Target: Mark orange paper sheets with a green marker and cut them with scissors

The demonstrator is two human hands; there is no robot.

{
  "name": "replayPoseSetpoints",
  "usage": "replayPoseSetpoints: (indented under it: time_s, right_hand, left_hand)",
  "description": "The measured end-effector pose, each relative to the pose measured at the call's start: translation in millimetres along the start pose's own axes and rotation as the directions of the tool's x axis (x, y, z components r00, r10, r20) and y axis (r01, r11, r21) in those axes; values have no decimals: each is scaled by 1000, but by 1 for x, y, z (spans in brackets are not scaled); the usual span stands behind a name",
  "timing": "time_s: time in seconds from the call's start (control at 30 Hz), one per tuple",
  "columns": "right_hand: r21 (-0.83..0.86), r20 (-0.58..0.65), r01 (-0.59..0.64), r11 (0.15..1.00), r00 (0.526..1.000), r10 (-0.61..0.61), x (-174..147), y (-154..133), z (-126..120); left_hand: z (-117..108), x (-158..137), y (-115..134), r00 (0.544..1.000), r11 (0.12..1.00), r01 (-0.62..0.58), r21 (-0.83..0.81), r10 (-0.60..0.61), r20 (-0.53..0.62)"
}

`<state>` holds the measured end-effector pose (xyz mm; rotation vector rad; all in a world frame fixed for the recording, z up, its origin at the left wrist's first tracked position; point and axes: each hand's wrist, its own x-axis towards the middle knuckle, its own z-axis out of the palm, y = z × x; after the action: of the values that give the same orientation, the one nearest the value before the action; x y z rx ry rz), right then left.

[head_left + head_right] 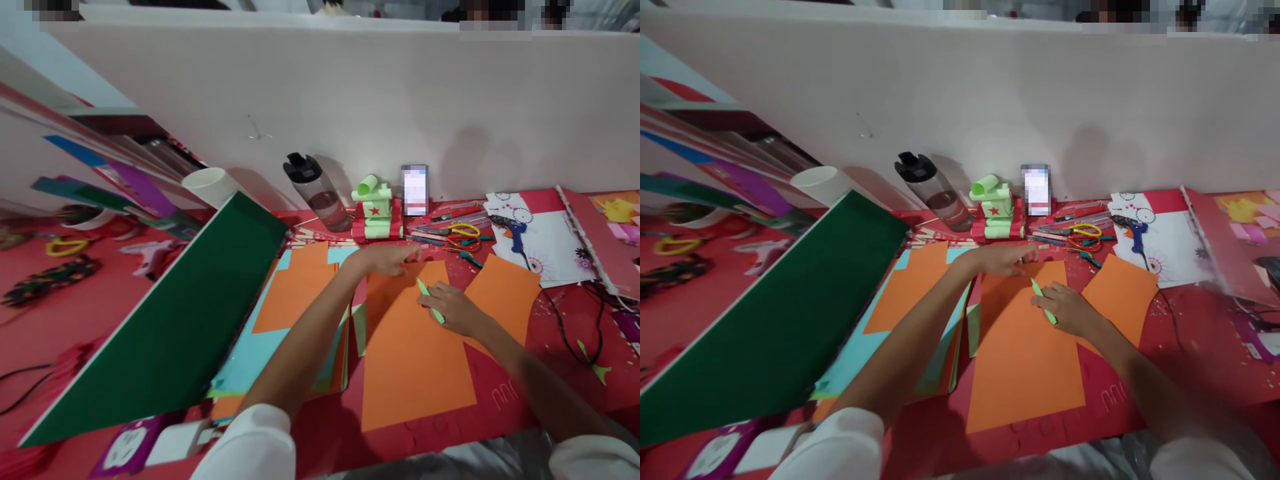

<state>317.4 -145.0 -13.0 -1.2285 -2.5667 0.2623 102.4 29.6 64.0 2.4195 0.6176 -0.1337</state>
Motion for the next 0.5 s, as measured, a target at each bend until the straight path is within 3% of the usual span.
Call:
replayPoseSetpoints:
  time_s: [0.1,0.23,0.37,0.5]
  right_hand:
    - [17,0,-1,1000,1000,1,1,-2,-3]
    - [24,-16,9,1000,1000,-8,2,-4,-4]
    - [37,-65,42,998,997,-40,-1,-2,-3]
    - [161,-265,-15,987,962,58,-8,2,-15]
  left_hand:
    - [-5,2,-8,986,987,-99,-129,115,124]
    - [-2,2,-12,957,935,-69,-348,161,242]
    - [3,3,-15,956,903,-54,-426,170,239]
    - [0,-13,-18,979,900,-23,-435,109,173]
